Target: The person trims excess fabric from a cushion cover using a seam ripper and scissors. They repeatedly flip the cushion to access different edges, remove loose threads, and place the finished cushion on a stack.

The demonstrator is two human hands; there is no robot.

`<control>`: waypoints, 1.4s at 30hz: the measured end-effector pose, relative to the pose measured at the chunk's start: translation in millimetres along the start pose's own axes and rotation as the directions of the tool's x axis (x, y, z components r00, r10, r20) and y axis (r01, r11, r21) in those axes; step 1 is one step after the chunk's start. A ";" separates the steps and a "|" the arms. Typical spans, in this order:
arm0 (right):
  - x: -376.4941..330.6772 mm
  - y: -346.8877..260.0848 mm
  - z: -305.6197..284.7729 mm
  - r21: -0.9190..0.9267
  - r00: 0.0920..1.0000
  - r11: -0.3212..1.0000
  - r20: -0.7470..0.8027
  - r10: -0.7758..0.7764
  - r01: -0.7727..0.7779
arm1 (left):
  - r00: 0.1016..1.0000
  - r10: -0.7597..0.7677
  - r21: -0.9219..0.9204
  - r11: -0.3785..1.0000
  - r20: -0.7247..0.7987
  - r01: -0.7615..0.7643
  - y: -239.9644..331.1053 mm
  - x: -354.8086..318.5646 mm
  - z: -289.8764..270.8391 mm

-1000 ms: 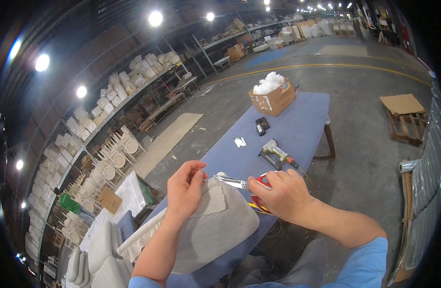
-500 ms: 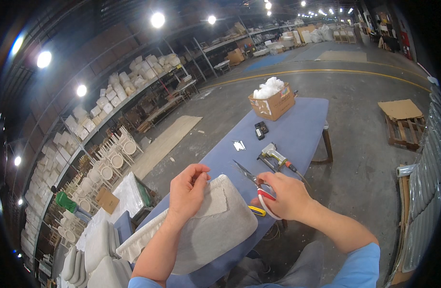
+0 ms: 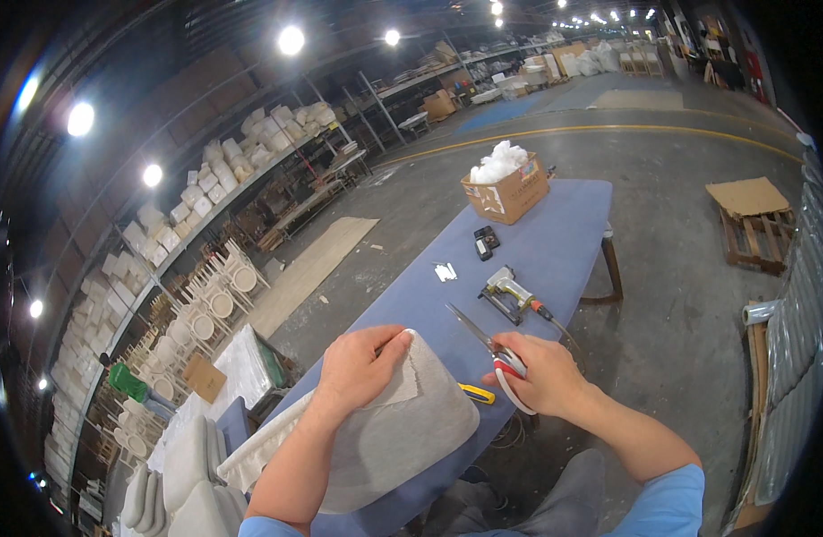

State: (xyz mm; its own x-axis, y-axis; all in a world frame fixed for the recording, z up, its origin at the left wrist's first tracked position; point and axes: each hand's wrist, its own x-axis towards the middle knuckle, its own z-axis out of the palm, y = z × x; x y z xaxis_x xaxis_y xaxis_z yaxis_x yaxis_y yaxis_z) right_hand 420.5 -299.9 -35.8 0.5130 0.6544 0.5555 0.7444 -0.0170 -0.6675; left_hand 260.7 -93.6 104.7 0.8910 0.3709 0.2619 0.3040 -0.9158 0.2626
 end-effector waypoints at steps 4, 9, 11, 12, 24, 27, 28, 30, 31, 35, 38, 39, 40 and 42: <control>-4.0 8.2 2.6 0.070 1.000 0.997 0.003 0.014 -0.014 | 0.998 0.056 -0.004 0.998 -0.029 -0.056 -1.0 -1.0 3.2; -3.7 6.8 3.5 0.082 1.000 0.997 -0.008 -0.004 0.004 | 0.996 0.086 0.015 0.996 -0.037 -0.085 1.8 -10.1 4.1; -3.4 5.7 2.1 0.082 1.000 0.997 -0.004 -0.004 0.004 | 0.993 0.110 0.007 0.994 -0.050 -0.110 2.0 -11.6 5.8; -3.6 6.1 1.3 0.075 1.000 0.997 -0.004 -0.002 0.003 | 0.993 0.109 0.001 0.994 -0.049 -0.109 2.9 -11.3 6.6; -3.7 4.2 3.2 0.060 1.000 0.998 0.001 0.015 -0.015 | 0.961 0.272 0.026 0.962 -0.045 -0.271 0.6 -15.9 6.1; -3.3 -2.2 6.5 0.149 0.994 0.982 0.024 0.109 -0.111 | 0.951 0.304 0.077 0.951 -0.051 -0.299 -4.7 -16.5 11.4; -2.0 -3.8 9.3 0.189 0.987 0.969 0.049 0.152 -0.159 | 0.957 0.289 0.088 0.954 -0.032 -0.285 -4.7 -16.7 10.2; -3.0 8.5 10.4 0.083 0.994 0.991 0.005 0.109 -0.109 | 0.955 0.296 0.095 0.951 -0.017 -0.293 -2.5 -15.8 11.1; -1.2 14.3 16.2 0.107 0.989 0.983 0.010 0.148 -0.148 | 0.955 0.297 0.106 0.950 -0.013 -0.294 -3.7 -17.0 11.5; 17.3 59.0 59.5 0.072 0.944 0.941 0.043 0.328 -0.330 | 0.957 0.291 0.068 0.954 -0.003 -0.291 -12.2 -17.7 17.5; 29.3 110.4 110.6 -0.170 0.969 0.958 0.045 0.242 -0.231 | 0.953 0.301 0.036 0.953 0.014 -0.301 -13.2 -18.6 15.9; 31.5 136.6 117.7 -0.258 0.975 0.947 0.062 0.215 -0.193 | 0.933 0.360 0.025 0.933 -0.007 -0.360 -12.5 -17.4 17.2; 34.3 156.8 126.4 -0.347 0.977 0.924 0.075 0.199 -0.161 | 0.926 0.378 0.036 0.925 -0.005 -0.378 -11.2 -14.8 20.0; 46.3 179.8 150.8 -0.449 0.962 0.884 0.155 0.223 -0.133 | 0.928 0.363 0.046 0.932 -0.077 -0.361 -13.8 -14.1 33.2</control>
State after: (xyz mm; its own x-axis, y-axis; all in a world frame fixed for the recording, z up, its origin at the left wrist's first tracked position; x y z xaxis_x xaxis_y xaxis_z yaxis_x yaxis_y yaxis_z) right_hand 513.7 -158.7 -204.8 0.5939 0.7429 0.3089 0.7815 -0.4414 -0.4408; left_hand 255.2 -91.4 66.5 0.9118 0.0234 0.4099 -0.0226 -0.9940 0.1070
